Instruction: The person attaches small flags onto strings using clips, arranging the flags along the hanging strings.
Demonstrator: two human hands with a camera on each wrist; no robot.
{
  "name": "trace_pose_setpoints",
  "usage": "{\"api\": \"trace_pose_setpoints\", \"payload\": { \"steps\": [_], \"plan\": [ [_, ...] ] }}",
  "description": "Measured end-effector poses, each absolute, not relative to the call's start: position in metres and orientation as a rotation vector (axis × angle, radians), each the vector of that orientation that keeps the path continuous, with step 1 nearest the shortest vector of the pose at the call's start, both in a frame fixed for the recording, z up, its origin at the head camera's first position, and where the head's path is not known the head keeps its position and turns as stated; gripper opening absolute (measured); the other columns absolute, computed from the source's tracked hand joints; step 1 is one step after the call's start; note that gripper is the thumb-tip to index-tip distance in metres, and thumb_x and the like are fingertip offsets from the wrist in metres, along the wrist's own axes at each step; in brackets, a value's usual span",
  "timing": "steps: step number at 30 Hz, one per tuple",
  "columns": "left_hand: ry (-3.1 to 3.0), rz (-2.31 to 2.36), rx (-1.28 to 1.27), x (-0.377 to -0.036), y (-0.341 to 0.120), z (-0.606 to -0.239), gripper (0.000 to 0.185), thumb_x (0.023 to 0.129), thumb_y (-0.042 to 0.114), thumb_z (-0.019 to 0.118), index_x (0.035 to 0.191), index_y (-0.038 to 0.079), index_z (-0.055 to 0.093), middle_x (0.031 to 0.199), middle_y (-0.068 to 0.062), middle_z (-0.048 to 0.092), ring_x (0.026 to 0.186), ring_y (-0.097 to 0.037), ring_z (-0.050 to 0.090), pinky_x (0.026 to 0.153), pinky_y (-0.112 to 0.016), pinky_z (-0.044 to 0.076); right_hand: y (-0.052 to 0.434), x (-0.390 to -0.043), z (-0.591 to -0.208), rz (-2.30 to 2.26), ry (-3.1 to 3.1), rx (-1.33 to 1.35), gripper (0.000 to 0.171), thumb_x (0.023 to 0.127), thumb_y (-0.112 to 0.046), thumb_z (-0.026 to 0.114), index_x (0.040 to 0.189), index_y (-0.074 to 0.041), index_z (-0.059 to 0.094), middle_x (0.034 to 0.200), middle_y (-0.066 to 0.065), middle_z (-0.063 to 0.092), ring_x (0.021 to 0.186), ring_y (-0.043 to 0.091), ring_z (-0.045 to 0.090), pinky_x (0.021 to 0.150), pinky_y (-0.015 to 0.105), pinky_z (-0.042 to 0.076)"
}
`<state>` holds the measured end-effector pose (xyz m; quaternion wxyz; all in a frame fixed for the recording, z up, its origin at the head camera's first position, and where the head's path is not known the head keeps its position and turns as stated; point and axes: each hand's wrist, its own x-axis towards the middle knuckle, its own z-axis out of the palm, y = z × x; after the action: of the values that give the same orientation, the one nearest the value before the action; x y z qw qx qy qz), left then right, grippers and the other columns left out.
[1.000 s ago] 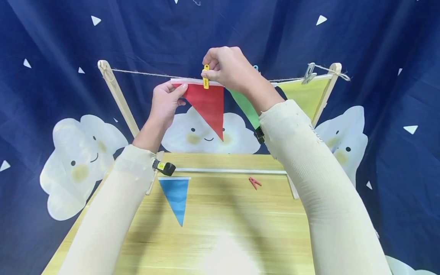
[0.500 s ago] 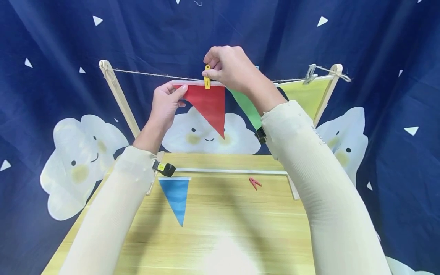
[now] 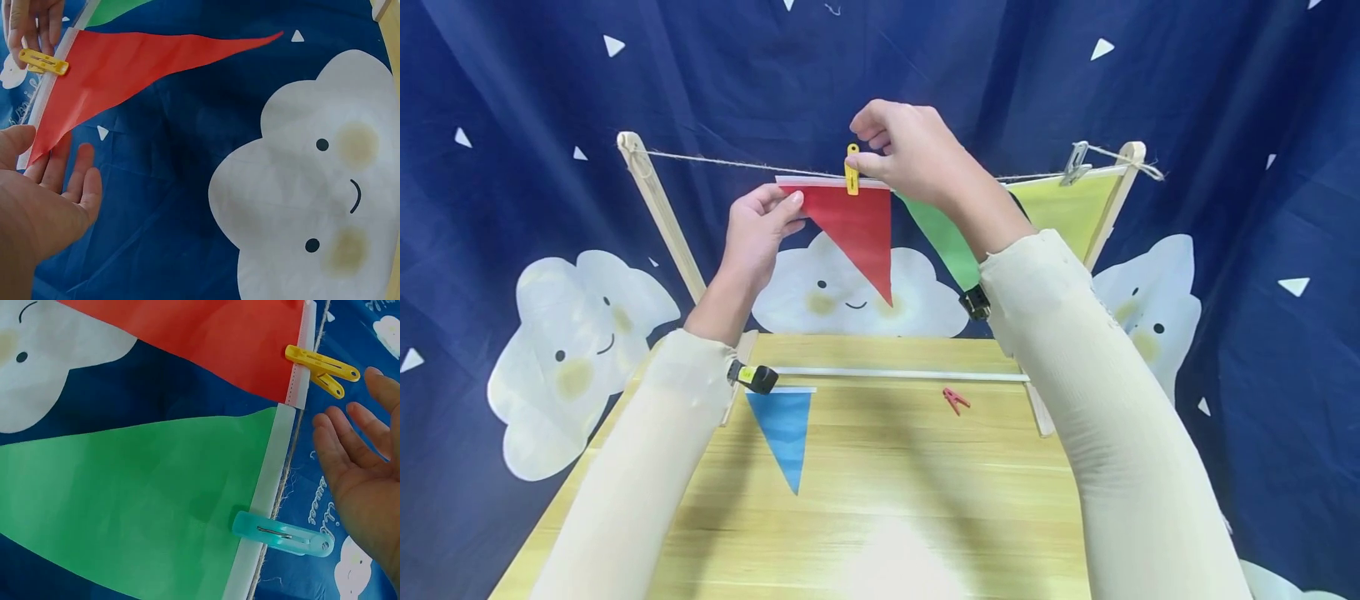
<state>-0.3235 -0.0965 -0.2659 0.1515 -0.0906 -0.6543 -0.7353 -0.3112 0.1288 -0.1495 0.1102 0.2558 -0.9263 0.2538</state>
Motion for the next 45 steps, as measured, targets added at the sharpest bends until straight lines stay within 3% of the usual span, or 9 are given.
{"api": "trace_pose_setpoints", "payload": {
  "steps": [5,11,17,23,29,37,45],
  "plan": [
    [-1.842,-2.099,-0.263,-0.315,-0.102,-0.267,0.031,0.1,0.013,0.068,0.127,-0.001,0.067,0.115,-0.014,0.073,0.096,-0.013,0.074,0.1,-0.036,0.056,0.138,-0.305,-0.156,0.856,-2.706,0.71,0.055,0.101,-0.036,0.065,0.15,-0.016,0.051,0.153,0.003,0.054,0.141,0.016,0.052,0.116,0.032,0.043],
    [-1.841,-2.056,-0.301,-0.305,-0.109,-0.267,0.038,0.1,0.014,0.068,0.136,0.003,0.064,0.13,-0.016,0.069,0.109,-0.017,0.073,0.104,-0.034,0.054,0.148,-0.295,-0.165,0.959,-2.686,0.703,0.061,0.1,-0.038,0.067,0.155,-0.02,0.047,0.158,0.0,0.049,0.146,0.015,0.048,0.117,0.034,0.042],
    [-1.887,-1.93,-0.406,-0.295,-0.116,-0.273,0.046,0.101,0.014,0.067,0.144,0.002,0.058,0.142,-0.014,0.064,0.13,-0.023,0.062,0.111,-0.029,0.048,0.154,-0.278,-0.178,1.068,-2.606,0.784,0.064,0.099,-0.032,0.07,0.157,-0.022,0.044,0.159,0.001,0.048,0.145,0.019,0.049,0.117,0.036,0.042],
    [-1.96,-1.854,-0.457,-0.283,-0.12,-0.283,0.055,0.1,0.015,0.069,0.151,0.005,0.051,0.151,-0.012,0.057,0.138,-0.024,0.057,0.116,-0.033,0.043,0.164,-0.262,-0.203,1.079,-2.46,0.947,0.066,0.098,-0.019,0.072,0.158,-0.017,0.043,0.161,-0.001,0.045,0.147,0.017,0.046,0.116,0.04,0.043],
    [-2.05,-1.782,-0.472,-0.275,-0.127,-0.298,0.058,0.1,0.02,0.069,0.153,0.009,0.049,0.154,-0.009,0.055,0.141,-0.02,0.054,0.12,-0.042,0.039,0.176,-0.251,-0.231,1.088,-2.395,0.991,0.067,0.096,-0.012,0.074,0.156,-0.014,0.045,0.164,-0.001,0.041,0.149,0.014,0.042,0.115,0.045,0.044],
    [-2.127,-1.712,-0.498,-0.266,-0.132,-0.313,0.058,0.1,0.023,0.069,0.153,0.011,0.049,0.154,-0.001,0.055,0.142,-0.015,0.051,0.119,-0.042,0.04,0.187,-0.242,-0.258,1.145,-2.362,1.002,0.068,0.094,-0.007,0.075,0.156,-0.013,0.046,0.163,0.0,0.042,0.149,0.016,0.043,0.117,0.042,0.041],
    [-2.219,-1.613,-0.543,-0.259,-0.131,-0.338,0.059,0.098,0.023,0.071,0.152,0.013,0.051,0.152,-0.006,0.056,0.142,-0.024,0.052,0.117,-0.05,0.042,0.195,-0.233,-0.288,1.157,-2.355,0.96,0.071,0.093,-0.007,0.076,0.156,-0.018,0.046,0.163,-0.005,0.041,0.148,0.017,0.044,0.117,0.038,0.041]
  ]
}}
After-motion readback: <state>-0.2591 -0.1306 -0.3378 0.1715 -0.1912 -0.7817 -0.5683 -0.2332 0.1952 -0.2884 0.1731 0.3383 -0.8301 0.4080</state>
